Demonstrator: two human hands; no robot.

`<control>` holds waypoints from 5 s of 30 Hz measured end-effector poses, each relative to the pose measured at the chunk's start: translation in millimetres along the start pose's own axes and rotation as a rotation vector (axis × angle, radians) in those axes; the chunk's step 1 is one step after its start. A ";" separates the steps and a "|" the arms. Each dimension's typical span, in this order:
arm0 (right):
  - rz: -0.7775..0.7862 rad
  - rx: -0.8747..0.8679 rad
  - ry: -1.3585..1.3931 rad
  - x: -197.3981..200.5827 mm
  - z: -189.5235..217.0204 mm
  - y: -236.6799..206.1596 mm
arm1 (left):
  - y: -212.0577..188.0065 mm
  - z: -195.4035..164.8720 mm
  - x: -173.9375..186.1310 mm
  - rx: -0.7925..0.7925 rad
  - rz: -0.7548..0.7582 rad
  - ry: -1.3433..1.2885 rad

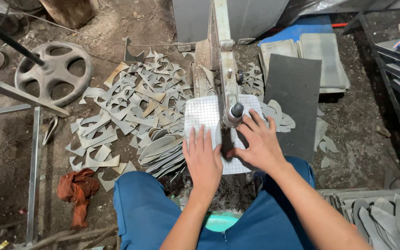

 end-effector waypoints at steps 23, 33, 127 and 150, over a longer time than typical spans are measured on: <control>-0.032 -0.052 0.009 -12.4 -11.9 -8.7 | -5.5 -5.6 6.1 -0.130 0.105 0.051; -0.175 -0.037 0.105 -4.5 -17.1 3.0 | -2.6 -9.1 6.3 -0.116 0.108 0.048; -0.177 -0.287 0.191 -29.7 -36.5 3.8 | 76.2 41.6 0.0 -0.190 0.407 -0.024; -0.179 -0.325 0.140 -35.5 -38.9 2.3 | 96.9 47.1 -7.7 -0.244 0.482 -0.026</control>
Point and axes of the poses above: each hand's wrist, its own y-axis towards the middle knuckle, its own x-axis out of the back of the hand, z = x × y, the point moved 6 cm from there along y, towards the middle knuckle, and after that the axes turned 15 degrees about -y, right-handed, at the moved point
